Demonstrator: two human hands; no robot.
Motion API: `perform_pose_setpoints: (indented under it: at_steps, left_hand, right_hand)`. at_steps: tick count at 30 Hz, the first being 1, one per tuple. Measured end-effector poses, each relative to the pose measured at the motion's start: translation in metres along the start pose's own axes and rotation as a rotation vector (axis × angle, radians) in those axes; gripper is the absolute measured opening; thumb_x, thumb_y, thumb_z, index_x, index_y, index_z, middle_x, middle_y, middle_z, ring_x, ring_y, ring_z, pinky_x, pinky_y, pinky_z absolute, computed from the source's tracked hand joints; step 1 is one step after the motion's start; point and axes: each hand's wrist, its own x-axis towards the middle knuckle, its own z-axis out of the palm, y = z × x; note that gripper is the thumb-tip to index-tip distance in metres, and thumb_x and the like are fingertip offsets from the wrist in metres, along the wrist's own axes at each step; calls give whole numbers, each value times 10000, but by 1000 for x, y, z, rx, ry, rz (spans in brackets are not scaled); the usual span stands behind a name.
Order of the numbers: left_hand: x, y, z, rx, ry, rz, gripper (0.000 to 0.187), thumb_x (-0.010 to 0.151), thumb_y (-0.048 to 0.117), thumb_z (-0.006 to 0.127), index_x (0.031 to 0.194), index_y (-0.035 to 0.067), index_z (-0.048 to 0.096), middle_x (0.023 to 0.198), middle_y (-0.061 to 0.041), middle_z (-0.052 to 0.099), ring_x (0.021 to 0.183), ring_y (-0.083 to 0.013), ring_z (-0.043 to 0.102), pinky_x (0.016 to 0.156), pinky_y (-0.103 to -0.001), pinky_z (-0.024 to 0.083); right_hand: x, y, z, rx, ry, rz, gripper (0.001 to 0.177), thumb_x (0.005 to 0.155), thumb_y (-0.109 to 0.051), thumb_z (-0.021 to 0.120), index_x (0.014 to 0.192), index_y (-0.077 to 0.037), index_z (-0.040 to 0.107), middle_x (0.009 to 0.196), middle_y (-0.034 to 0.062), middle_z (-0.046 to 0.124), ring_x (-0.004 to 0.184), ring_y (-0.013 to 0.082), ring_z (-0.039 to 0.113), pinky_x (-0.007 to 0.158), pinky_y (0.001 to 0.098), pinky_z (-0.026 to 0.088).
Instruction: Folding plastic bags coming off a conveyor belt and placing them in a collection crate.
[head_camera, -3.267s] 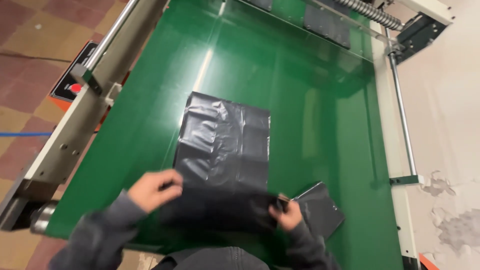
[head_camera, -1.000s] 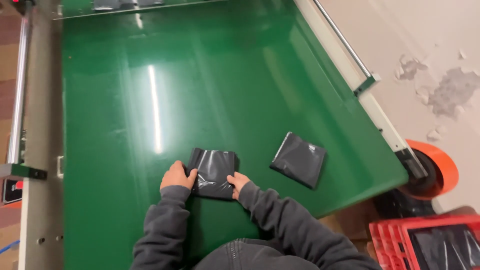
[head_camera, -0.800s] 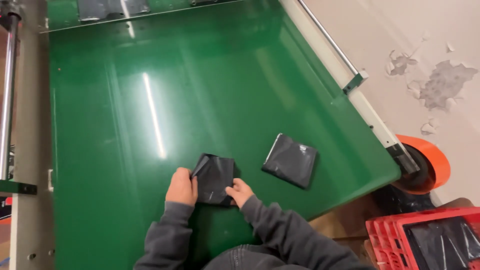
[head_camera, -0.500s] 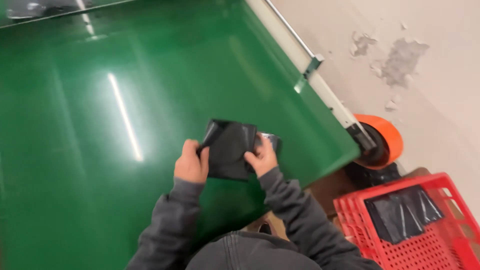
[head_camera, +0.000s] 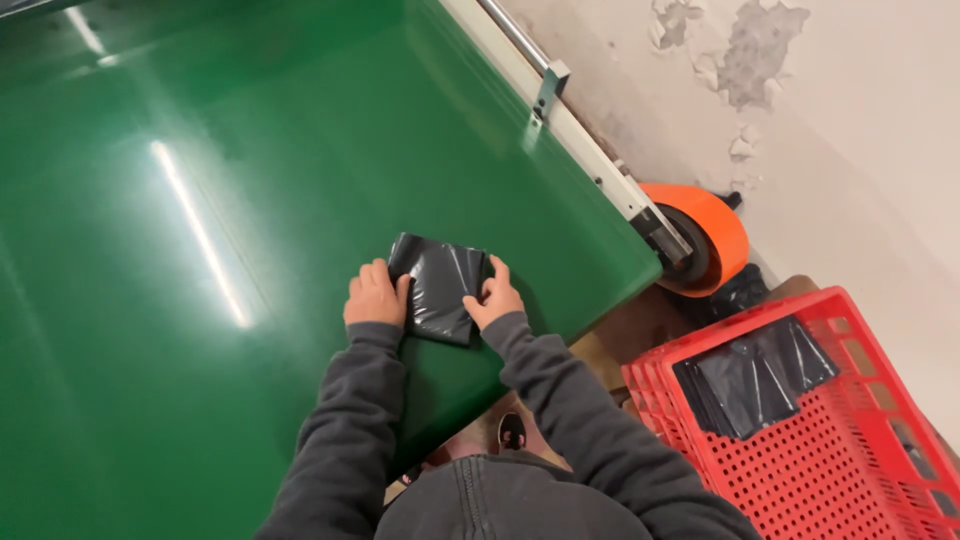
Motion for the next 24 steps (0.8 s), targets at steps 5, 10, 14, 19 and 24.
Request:
perform_pose_setpoints:
  at_steps: [5, 10, 14, 19, 24]
  left_hand:
    - [10, 10, -6, 123, -75, -77, 628, 859, 563, 698, 1274, 109, 571, 1214, -74, 601, 1129, -328, 557, 759, -509, 539]
    - [17, 12, 3, -86, -183, 2, 458, 835, 350, 751, 1184, 103, 585, 1189, -145, 600, 1093, -418, 576, 830, -540, 507]
    - [-8, 84, -58, -437, -153, 437, 428, 760, 47, 708, 1170, 39, 585, 1115, -198, 633, 1072, -437, 610, 899, -491, 510]
    - [-41, 213, -136, -471, -76, 778, 432, 744, 30, 752, 1144, 43, 587, 1154, -137, 664, 1112, -386, 623, 934, -475, 497]
    - [-66, 265, -137, -592, 24, 867, 439, 812, 59, 789, 1192, 29, 569, 1195, -140, 661, 1163, -385, 619, 983, -485, 498]
  right_hand:
    - [10, -40, -19, -296, -66, 11, 1050, 710, -276, 869, 1532, -29, 265, 1290, 228, 581, 1092, 397, 609, 893, 464, 501]
    - [32, -65, -50, -464, -138, -397, 1090, 663, -382, 867, 1529, -51, 296, 1512, 210, 394, 1431, 433, 331, 1135, 595, 304]
    - [31, -26, -91, -147, -208, -561, 886, 794, -226, 761, 1571, -105, 352, 1489, 176, 540, 1335, 360, 540, 1102, 477, 421]
    - [-59, -33, -232, -57, -25, -408, 561, 829, -117, 667, 1377, -141, 549, 1280, 99, 673, 1161, 286, 682, 977, 368, 550]
    - [-130, 134, -344, -151, 590, 165, 531, 873, -94, 696, 1351, 60, 523, 1074, 183, 646, 893, 321, 661, 809, 379, 537]
